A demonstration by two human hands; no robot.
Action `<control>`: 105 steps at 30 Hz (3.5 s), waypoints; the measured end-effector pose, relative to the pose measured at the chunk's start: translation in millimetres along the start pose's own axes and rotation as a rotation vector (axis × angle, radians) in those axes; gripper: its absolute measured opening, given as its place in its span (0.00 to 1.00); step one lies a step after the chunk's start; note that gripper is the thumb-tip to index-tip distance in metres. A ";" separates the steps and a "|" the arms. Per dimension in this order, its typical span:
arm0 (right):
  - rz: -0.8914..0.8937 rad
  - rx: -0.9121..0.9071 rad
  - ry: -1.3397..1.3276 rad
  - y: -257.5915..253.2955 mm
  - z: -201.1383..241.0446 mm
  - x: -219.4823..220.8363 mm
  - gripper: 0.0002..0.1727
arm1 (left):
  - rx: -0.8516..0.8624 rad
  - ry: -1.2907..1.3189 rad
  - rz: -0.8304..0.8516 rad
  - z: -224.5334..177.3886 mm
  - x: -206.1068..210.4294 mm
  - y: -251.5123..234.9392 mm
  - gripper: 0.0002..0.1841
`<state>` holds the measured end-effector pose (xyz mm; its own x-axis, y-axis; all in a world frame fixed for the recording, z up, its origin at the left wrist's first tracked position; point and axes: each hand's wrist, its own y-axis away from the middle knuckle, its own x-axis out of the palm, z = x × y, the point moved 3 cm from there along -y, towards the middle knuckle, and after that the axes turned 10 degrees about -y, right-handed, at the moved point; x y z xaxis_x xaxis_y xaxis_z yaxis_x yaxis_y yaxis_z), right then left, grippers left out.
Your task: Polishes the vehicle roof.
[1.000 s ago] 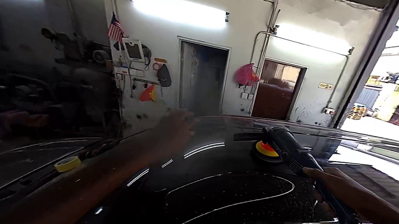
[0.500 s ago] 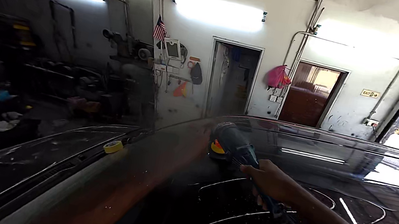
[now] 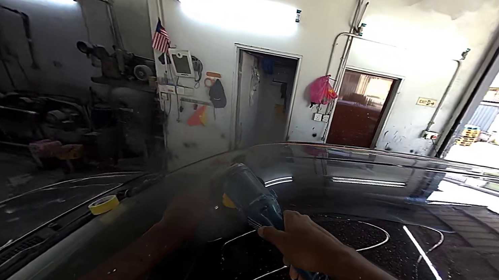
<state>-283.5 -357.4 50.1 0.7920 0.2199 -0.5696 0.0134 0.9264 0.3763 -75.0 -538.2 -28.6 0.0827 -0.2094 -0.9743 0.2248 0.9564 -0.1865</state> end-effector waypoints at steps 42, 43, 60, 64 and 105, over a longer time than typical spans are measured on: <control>-0.674 0.250 -0.651 245.5 -289.0 -225.8 0.25 | 0.808 -0.060 -0.168 -535.0 -181.6 27.2 0.17; -0.682 0.266 -0.654 247.8 -287.8 -224.7 0.25 | 0.811 -0.055 -0.164 -535.7 -182.0 29.1 0.17; -0.594 0.218 -0.534 234.3 -265.7 -210.8 0.26 | 0.788 -0.051 -0.112 -476.9 -169.6 24.9 0.17; -0.556 0.195 -0.524 228.4 -257.6 -203.3 0.27 | 0.786 -0.066 -0.097 -456.7 -166.2 23.4 0.17; -0.188 0.082 -0.280 101.4 -102.9 -91.1 0.26 | 0.409 0.015 0.067 -165.4 -99.4 2.6 0.18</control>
<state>-417.1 -252.0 64.9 0.9078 -0.0548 -0.4158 0.2144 0.9128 0.3477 -243.2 -481.2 46.9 0.0968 -0.1437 -0.9849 0.5869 0.8074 -0.0601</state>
